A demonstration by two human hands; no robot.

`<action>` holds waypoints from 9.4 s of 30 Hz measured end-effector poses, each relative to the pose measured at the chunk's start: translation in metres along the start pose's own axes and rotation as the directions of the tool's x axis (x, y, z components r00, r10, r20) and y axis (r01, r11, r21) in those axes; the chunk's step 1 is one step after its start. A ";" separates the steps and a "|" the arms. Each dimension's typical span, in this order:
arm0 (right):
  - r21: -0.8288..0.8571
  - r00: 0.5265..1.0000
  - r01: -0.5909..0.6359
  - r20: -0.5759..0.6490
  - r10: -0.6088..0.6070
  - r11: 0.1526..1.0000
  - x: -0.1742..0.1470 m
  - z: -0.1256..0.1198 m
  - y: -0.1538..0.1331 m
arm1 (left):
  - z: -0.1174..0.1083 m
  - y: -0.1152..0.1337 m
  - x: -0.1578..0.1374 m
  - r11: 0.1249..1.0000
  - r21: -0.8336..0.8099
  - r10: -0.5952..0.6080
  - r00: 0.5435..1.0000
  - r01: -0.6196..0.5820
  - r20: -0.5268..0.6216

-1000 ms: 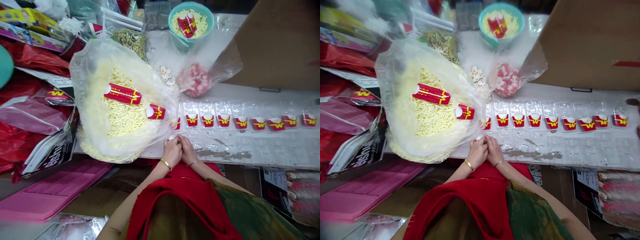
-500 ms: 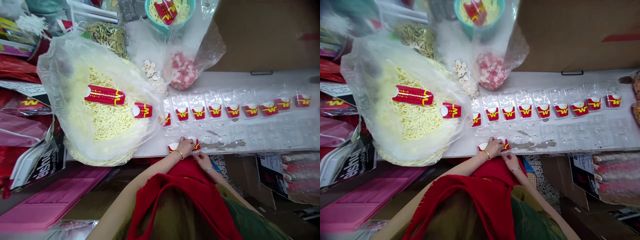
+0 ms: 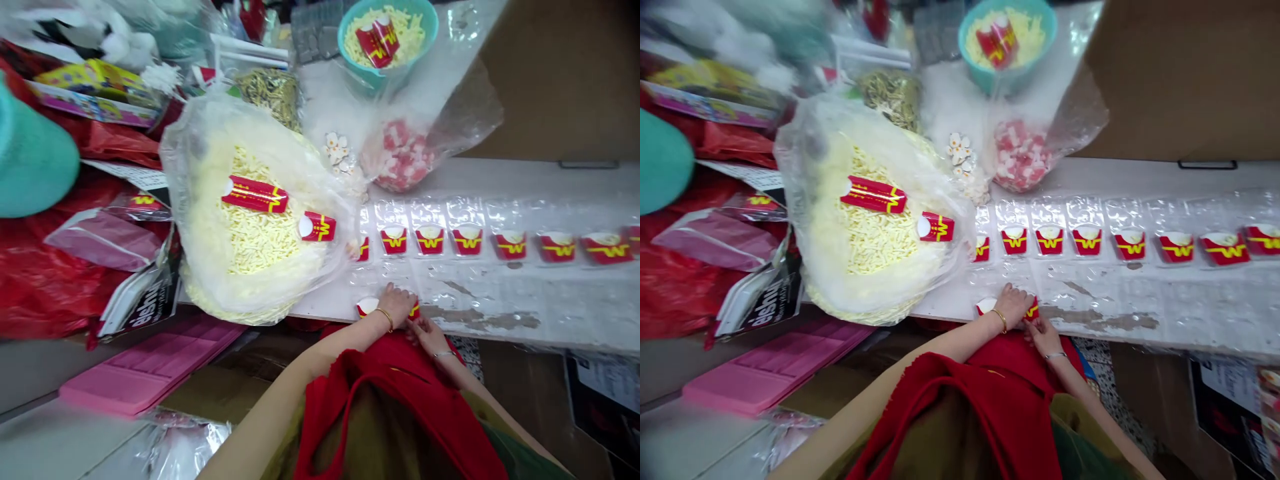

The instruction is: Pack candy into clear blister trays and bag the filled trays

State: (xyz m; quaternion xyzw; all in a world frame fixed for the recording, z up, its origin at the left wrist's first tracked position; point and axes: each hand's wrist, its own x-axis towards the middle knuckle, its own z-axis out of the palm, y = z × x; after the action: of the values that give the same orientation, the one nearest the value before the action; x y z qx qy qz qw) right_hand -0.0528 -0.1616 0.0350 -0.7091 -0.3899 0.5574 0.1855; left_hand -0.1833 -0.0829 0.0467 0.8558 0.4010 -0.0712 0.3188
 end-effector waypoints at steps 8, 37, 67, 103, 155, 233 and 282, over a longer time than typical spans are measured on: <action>-0.284 0.864 0.498 0.247 -0.439 0.820 -0.005 0.026 -0.111 | -0.092 -0.084 -0.077 0.882 -0.449 -0.455 0.513 0.146 -0.728; -0.523 0.493 0.821 0.451 -0.744 0.227 0.093 0.189 -0.267 | -0.151 -0.229 -0.202 0.398 -0.917 -0.781 0.525 0.002 -0.338; -0.447 0.427 0.883 0.638 -0.641 0.144 0.069 0.217 -0.270 | -0.133 -0.229 -0.323 0.538 -0.267 -0.828 0.441 0.799 -0.347; -0.186 0.226 0.974 0.849 -0.478 0.130 0.064 0.187 -0.238 | -0.147 -0.203 -0.342 0.513 -0.734 -0.630 0.776 0.445 0.030; -0.261 0.380 0.922 0.480 -0.791 0.285 0.044 0.230 -0.257 | -0.136 -0.191 -0.247 0.308 -0.942 -0.834 0.440 -0.131 -0.334; -0.129 0.443 0.895 0.372 -0.816 0.427 0.048 0.211 -0.218 | -0.110 -0.175 -0.257 0.603 -0.697 -0.781 0.114 0.388 -0.614; -0.138 0.347 0.937 0.476 -0.808 0.322 0.051 0.209 -0.219 | -0.133 -0.176 -0.225 0.680 -0.638 -0.691 0.606 0.360 -0.394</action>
State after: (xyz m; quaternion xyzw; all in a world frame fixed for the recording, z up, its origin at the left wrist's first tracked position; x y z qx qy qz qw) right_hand -0.3202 -0.0213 0.0896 -0.2973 -0.8396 0.3804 0.2489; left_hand -0.4798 -0.0631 0.1505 0.5527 0.7270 0.2193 0.3433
